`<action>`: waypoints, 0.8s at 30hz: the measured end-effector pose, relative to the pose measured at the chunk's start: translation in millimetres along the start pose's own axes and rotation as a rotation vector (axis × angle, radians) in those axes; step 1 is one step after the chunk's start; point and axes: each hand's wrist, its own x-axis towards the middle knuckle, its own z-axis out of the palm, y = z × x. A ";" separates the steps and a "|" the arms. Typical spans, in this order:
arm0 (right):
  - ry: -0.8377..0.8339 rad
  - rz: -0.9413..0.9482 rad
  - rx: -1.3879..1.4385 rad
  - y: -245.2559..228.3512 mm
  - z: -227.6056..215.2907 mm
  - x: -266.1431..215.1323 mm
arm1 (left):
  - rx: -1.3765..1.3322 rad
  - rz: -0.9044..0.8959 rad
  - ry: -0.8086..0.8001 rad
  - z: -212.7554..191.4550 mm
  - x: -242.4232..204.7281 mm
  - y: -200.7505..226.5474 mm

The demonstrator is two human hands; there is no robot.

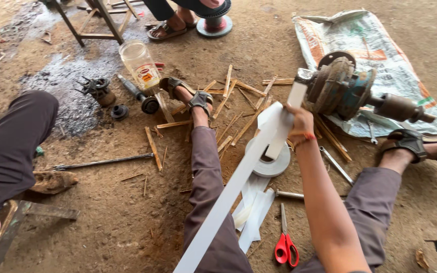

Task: The person sits on the ground and uses red-handled scissors to cut a white adhesive tape roll into multiple strips. The person repeatedly cuts, folds, and stacks the strips on their lap.

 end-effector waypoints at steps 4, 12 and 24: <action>-0.174 -0.111 -0.458 -49.1 28.3 14.3 | -0.219 -0.032 0.086 17.8 14.9 13.8; -0.181 0.208 -0.892 -37.7 -26.9 -83.4 | -0.464 -0.067 0.094 127.7 -31.1 12.3; -0.281 0.370 -0.161 1.6 -41.1 -322.1 | -0.322 0.526 -0.063 184.5 -35.1 94.8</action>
